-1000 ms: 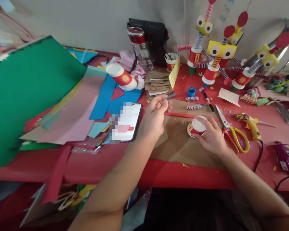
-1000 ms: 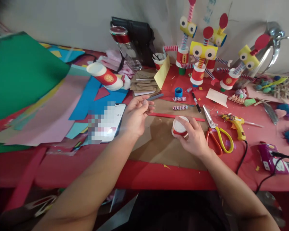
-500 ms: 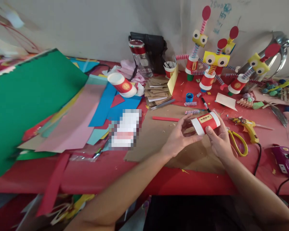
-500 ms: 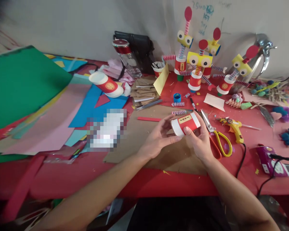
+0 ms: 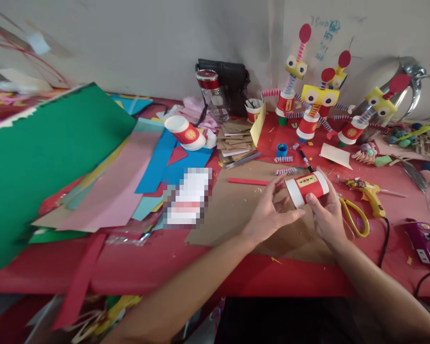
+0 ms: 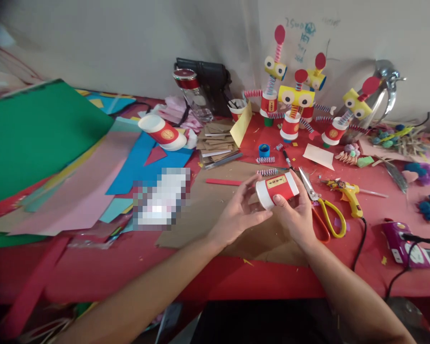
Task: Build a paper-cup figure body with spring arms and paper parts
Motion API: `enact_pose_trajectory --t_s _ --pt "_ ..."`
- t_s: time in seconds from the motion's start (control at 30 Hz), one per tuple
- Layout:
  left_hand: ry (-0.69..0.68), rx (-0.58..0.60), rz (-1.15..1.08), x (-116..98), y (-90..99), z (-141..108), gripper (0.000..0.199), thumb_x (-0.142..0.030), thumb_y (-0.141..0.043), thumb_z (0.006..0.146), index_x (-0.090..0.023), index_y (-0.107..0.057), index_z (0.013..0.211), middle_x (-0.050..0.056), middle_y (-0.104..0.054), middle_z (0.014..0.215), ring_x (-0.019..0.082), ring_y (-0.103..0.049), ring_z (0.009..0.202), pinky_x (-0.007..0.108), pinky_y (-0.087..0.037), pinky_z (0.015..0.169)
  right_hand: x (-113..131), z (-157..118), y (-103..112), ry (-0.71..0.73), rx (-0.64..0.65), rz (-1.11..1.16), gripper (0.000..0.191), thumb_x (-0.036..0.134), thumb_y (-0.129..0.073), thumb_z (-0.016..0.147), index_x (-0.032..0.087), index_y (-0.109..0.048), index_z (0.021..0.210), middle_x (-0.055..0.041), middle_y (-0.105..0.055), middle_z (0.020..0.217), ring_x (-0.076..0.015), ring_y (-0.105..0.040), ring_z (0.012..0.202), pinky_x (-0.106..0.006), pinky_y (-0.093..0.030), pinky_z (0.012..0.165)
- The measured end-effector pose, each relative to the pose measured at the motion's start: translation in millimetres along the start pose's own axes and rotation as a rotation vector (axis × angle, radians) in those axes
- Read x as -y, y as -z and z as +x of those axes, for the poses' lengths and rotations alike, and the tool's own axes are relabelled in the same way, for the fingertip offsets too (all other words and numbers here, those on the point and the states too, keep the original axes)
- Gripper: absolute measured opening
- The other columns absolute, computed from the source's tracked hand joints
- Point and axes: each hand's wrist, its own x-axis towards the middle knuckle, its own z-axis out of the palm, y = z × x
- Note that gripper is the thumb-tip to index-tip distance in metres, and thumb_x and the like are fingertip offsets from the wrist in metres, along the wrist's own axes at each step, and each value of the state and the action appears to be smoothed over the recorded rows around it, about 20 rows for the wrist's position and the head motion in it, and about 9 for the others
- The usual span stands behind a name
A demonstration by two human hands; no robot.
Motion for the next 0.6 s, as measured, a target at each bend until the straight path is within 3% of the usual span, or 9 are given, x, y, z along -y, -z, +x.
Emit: enact_pose_trajectory --t_s 0.07,0.13,0.23,0.33,0.43,0.6 --pt "-0.151 -0.054 0.207 -1.9 5.2 1.3 0.112 -0.050 -0.093 0.055 -0.037 -0.033 0.148 0.012 -0.031 0.163 0.039 -0.026 0.152 0.060 -0.035 0.117 0.4 1.8 3.4 0.047 -0.029 -0.069 0.059 0.042 -0.074 0.086 0.034 -0.053 0.140 -0.0064 -0.067 0.130 -0.0265 -0.064 0.120 -0.047 -0.054 0.102" --pt "-0.288 -0.043 0.403 -4.5 9.8 3.1 0.119 -0.055 -0.093 0.051 -0.035 -0.031 0.151 0.013 -0.027 0.165 0.040 -0.019 0.154 0.062 -0.029 0.120 0.6 3.3 6.4 0.080 -0.040 -0.103 0.057 0.042 -0.075 0.084 0.036 -0.054 0.137 -0.0053 -0.066 0.130 -0.0255 -0.065 0.117 -0.046 -0.055 0.100" --pt "-0.312 0.070 0.552 -5.6 11.8 5.1 0.087 -0.054 -0.085 0.067 -0.030 -0.046 0.141 0.014 -0.050 0.151 0.037 -0.043 0.142 0.060 -0.037 0.115 -0.6 3.1 8.7 0.086 0.028 -0.116 0.056 0.045 -0.079 0.081 0.034 -0.056 0.131 -0.0057 -0.067 0.125 -0.0250 -0.067 0.111 -0.044 -0.058 0.096" --pt "-0.251 0.068 0.659 -2.4 9.8 5.9 0.057 -0.036 -0.081 0.073 -0.025 -0.058 0.123 0.012 -0.066 0.127 0.033 -0.061 0.120 0.055 -0.048 0.103 -4.1 0.2 9.3 0.152 0.146 -0.215 0.064 0.043 -0.084 0.075 0.032 -0.058 0.132 -0.0076 -0.066 0.129 -0.0281 -0.065 0.118 -0.048 -0.054 0.103" --pt "-0.192 0.015 0.743 1.1 8.0 6.6 0.054 -0.022 -0.078 0.064 -0.023 -0.059 0.114 0.011 -0.069 0.117 0.033 -0.065 0.109 0.052 -0.052 0.094 -7.1 -1.3 10.3 0.192 0.227 -0.359 0.071 0.040 -0.086 0.073 0.031 -0.057 0.137 -0.0093 -0.065 0.134 -0.0313 -0.062 0.124 -0.053 -0.048 0.109" --pt "-0.138 -0.026 0.621 1.5 7.5 7.1 0.052 -0.026 -0.082 0.061 -0.022 -0.062 0.108 0.013 -0.069 0.109 0.038 -0.065 0.105 0.054 -0.050 0.093 -7.7 1.4 13.2 0.136 0.229 -0.402 0.073 0.043 -0.087 0.071 0.030 -0.058 0.137 -0.0099 -0.068 0.133 -0.0318 -0.065 0.121 -0.053 -0.052 0.104"
